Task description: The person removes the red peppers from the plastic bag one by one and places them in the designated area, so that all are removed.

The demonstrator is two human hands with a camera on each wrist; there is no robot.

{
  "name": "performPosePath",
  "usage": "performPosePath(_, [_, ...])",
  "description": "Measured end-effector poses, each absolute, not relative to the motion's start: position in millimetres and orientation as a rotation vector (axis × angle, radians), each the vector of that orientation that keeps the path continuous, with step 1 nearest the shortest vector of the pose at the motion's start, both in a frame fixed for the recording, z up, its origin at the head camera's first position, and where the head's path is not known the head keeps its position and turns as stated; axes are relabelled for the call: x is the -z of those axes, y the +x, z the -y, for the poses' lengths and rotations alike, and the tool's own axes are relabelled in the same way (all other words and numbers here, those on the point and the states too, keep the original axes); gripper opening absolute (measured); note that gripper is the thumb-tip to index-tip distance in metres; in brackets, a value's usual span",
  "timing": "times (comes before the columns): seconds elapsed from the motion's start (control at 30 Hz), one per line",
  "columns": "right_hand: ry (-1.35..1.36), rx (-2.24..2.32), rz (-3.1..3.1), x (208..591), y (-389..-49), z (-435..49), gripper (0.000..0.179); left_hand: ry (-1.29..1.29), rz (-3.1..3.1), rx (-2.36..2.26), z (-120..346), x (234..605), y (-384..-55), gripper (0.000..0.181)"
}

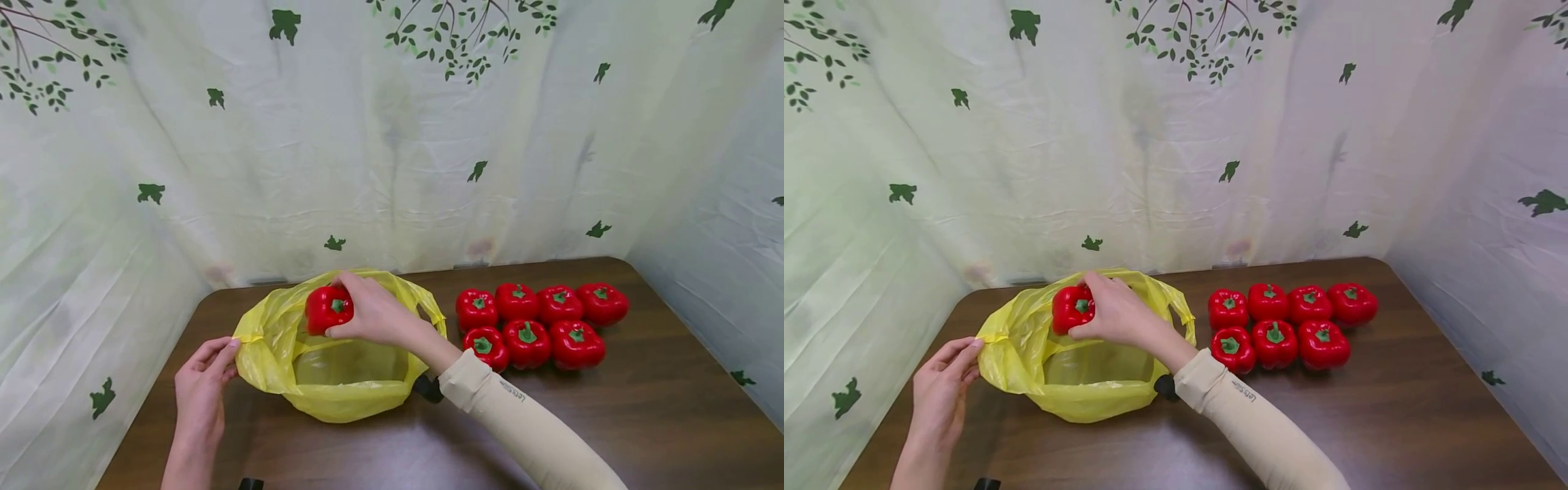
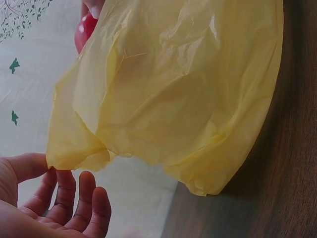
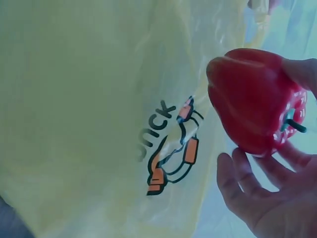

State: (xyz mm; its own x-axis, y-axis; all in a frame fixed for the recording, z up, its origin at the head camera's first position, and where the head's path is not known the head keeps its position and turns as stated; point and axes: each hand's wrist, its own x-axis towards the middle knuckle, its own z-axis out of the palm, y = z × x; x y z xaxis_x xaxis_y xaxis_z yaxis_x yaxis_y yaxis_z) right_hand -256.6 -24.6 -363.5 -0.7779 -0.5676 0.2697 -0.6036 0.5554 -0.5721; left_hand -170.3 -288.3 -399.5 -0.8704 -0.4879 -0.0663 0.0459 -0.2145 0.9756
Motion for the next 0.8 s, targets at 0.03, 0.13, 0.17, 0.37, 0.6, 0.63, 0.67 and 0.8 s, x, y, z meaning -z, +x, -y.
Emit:
performPosePath(0.03, [1.025, -1.015, 2.711, 363.9, -254.3, 23.3, 0.062, 0.524, 1.704, 2.142, 288.5, 399.6, -170.2, 0.008])
performPosePath(0.13, [1.019, -0.979, 2.679, 366.0, -247.8, 19.3, 0.064, 0.529, 1.708, 2.139, 288.8, 399.8, -170.2, 0.008])
performPosePath(0.17, [1.017, -0.965, 2.672, 366.8, -245.9, 18.0, 0.065, 0.530, 1.712, 2.137, 288.9, 399.9, -170.2, 0.008])
performPosePath(0.37, [0.996, -1.005, 2.664, 370.7, -236.0, 6.5, 0.067, 0.532, 1.725, 2.130, 288.6, 400.4, -170.5, 0.010])
performPosePath(0.6, [0.927, -1.186, 2.606, 374.6, -226.9, -10.7, 0.067, 0.522, 1.734, 2.134, 287.7, 399.8, -170.9, 0.010])
performPosePath(0.63, [0.929, -1.210, 2.580, 375.4, -226.2, -12.6, 0.067, 0.521, 1.732, 2.137, 287.7, 399.8, -171.0, 0.010])
performPosePath(0.67, [0.932, -1.228, 2.553, 376.1, -225.5, -14.5, 0.066, 0.519, 1.729, 2.142, 287.9, 399.9, -171.2, 0.010])
performPosePath(0.8, [0.956, -1.297, 2.453, 378.8, -222.8, -20.9, 0.066, 0.522, 1.726, 2.148, 288.1, 400.8, -171.9, 0.008])
